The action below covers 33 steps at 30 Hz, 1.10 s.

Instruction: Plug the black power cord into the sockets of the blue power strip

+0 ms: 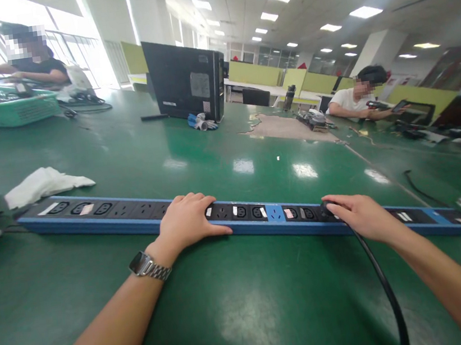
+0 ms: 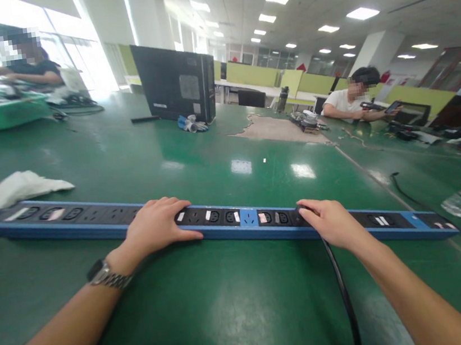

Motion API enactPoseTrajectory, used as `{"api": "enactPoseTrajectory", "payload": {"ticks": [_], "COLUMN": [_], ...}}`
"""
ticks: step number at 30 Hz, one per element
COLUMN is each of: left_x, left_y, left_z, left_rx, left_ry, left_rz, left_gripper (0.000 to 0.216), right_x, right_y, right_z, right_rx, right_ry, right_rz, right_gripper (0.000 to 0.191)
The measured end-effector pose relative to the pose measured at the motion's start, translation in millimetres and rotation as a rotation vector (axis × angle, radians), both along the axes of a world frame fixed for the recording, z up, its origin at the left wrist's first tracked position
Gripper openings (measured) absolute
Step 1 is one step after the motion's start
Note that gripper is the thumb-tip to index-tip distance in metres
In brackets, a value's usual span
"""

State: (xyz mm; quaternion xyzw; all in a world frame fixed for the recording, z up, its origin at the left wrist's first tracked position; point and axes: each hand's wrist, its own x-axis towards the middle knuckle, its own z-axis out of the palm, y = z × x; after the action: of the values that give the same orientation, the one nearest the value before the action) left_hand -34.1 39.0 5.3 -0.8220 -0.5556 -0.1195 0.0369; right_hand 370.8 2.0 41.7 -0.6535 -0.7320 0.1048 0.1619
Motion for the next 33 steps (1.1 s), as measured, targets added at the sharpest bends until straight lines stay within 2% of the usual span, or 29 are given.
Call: {"api": "enactPoseTrajectory", "payload": {"ticks": [4, 6, 7, 10, 12, 14, 17, 22, 27, 33], "left_x": [1, 2, 2, 2, 2, 3, 3, 3, 2, 2], "left_y": [0, 0, 0, -1, -2, -2, -3, -3, -3, -2], "left_z": [0.6, 0.5, 0.2, -0.8, -1.3, -1.6, -2.1, -4.2, -4.9, -3.8], "left_rx": [-0.001, 0.002, 0.006, 0.02, 0.026, 0.031, 0.043, 0.048, 0.055, 0.045], "left_ry": [-0.016, -0.019, -0.02, -0.027, -0.032, -0.039, -0.052, -0.057, -0.059, -0.06], "left_rz": [-0.005, -0.014, -0.016, -0.013, -0.014, -0.021, -0.032, -0.033, -0.033, -0.04], "left_gripper": [0.085, 0.085, 0.085, 0.082, 0.08, 0.079, 0.078, 0.065, 0.076, 0.072], "right_x": [-23, -59, -83, -162, -202, -225, -238, -247, -242, -248], "right_y": [3, 4, 6, 16, 25, 33, 35, 26, 29, 30], "right_z": [22.7, 32.7, 34.5, 26.0, 14.3, 4.5, 0.3, 12.1, 19.0, 25.8], "right_rx": [-0.013, 0.011, 0.001, -0.011, -0.032, -0.047, -0.07, -0.084, -0.103, -0.118], "right_ry": [0.02, 0.105, 0.159, 0.238, 0.24, 0.223, 0.227, 0.095, 0.021, -0.116], "right_rz": [-0.017, -0.024, 0.029, 0.23, 0.251, 0.22, 0.207, 0.18, 0.132, 0.104], "right_gripper": [0.045, 0.046, 0.046, 0.039, 0.035, 0.033, 0.034, 0.031, 0.034, 0.033]}}
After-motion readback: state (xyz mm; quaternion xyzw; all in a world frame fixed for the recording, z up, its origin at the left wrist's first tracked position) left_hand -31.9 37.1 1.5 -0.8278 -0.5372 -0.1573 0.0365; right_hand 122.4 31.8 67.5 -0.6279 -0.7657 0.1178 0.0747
